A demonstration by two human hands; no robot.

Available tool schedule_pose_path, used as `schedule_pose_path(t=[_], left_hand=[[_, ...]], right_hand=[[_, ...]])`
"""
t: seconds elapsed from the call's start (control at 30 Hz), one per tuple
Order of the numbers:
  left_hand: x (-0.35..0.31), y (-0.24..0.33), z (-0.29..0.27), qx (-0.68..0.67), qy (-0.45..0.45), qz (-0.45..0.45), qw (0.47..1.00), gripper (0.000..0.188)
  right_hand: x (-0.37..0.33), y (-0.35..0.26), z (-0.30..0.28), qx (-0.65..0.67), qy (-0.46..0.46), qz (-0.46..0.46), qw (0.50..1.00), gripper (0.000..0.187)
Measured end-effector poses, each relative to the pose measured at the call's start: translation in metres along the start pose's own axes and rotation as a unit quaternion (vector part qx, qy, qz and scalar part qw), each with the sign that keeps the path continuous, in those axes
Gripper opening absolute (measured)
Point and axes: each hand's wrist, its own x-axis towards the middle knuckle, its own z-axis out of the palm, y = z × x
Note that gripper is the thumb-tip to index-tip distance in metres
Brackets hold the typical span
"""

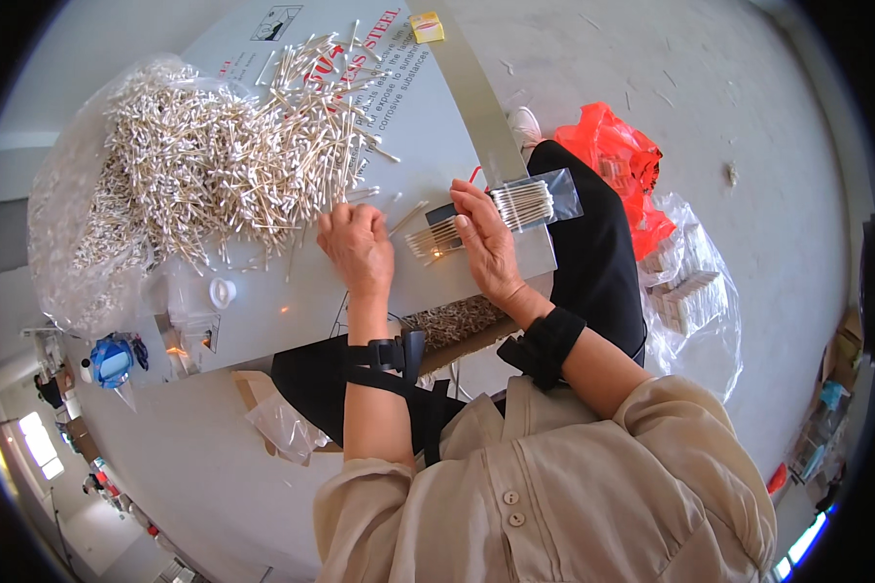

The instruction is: Packaging cotton swabs into small plastic bags at a workstation.

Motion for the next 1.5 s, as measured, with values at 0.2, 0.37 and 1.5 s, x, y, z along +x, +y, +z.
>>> schedule_pose_path(t=[0.2,0.37,1.5], left_hand=[[0.009,-0.003,0.003,-0.019,0.056,0.019,0.998,0.013],[0.034,-0.010,-0.004,0.044,0.025,0.044,0.998,0.013],[0.024,-0.001,-0.006,-0.037,-0.035,0.068,0.996,0.021]], right_hand=[[0.001,-0.001,0.002,0.003,-0.001,0.002,1.000,0.031],[0.000,-0.004,0.001,0.004,0.008,0.008,1.000,0.032],[0.002,-0.002,0.000,0.012,0.023,0.012,1.000,0.029]])
